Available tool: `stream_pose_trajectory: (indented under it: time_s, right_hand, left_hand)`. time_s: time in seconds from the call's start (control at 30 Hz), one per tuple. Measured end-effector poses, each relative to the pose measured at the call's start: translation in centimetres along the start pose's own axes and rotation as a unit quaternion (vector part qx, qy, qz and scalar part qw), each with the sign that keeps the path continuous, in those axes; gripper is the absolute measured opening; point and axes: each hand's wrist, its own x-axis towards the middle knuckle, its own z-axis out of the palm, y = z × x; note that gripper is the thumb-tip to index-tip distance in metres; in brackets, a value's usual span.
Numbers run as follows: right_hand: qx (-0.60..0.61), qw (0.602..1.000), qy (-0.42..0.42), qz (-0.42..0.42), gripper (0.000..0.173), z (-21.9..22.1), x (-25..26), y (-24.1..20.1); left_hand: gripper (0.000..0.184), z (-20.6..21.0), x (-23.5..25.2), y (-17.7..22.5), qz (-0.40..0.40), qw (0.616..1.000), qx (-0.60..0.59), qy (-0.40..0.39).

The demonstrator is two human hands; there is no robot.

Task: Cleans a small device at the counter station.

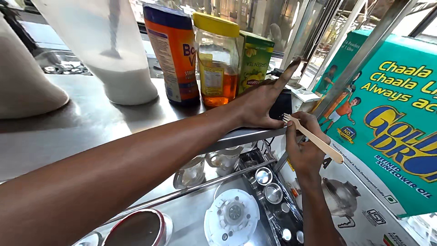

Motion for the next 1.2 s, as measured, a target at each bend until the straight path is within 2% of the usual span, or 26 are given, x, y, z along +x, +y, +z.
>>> stream_pose_trajectory:
  time_s: [0.67, 0.9, 1.2]
  right_hand:
    - [-0.024, 1.000, 0.005, 0.017, 0.022, 0.9, 0.5, -0.9]
    - [-0.095, 0.994, 0.042, -0.030, 0.020, 1.8, 1.7, -0.3]
    - [-0.148, 0.989, -0.013, -0.004, 0.020, 0.6, 1.9, -1.7]
  left_hand:
    - [0.133, 0.0, 0.1, 0.1, -0.005, 1.000, 0.001, -0.004]
    - [0.132, 0.0, 0.1, 0.1, 0.007, 1.000, -0.001, 0.003]
    - [0.131, -0.1, 0.0, 0.4, -0.011, 1.000, 0.014, -0.001]
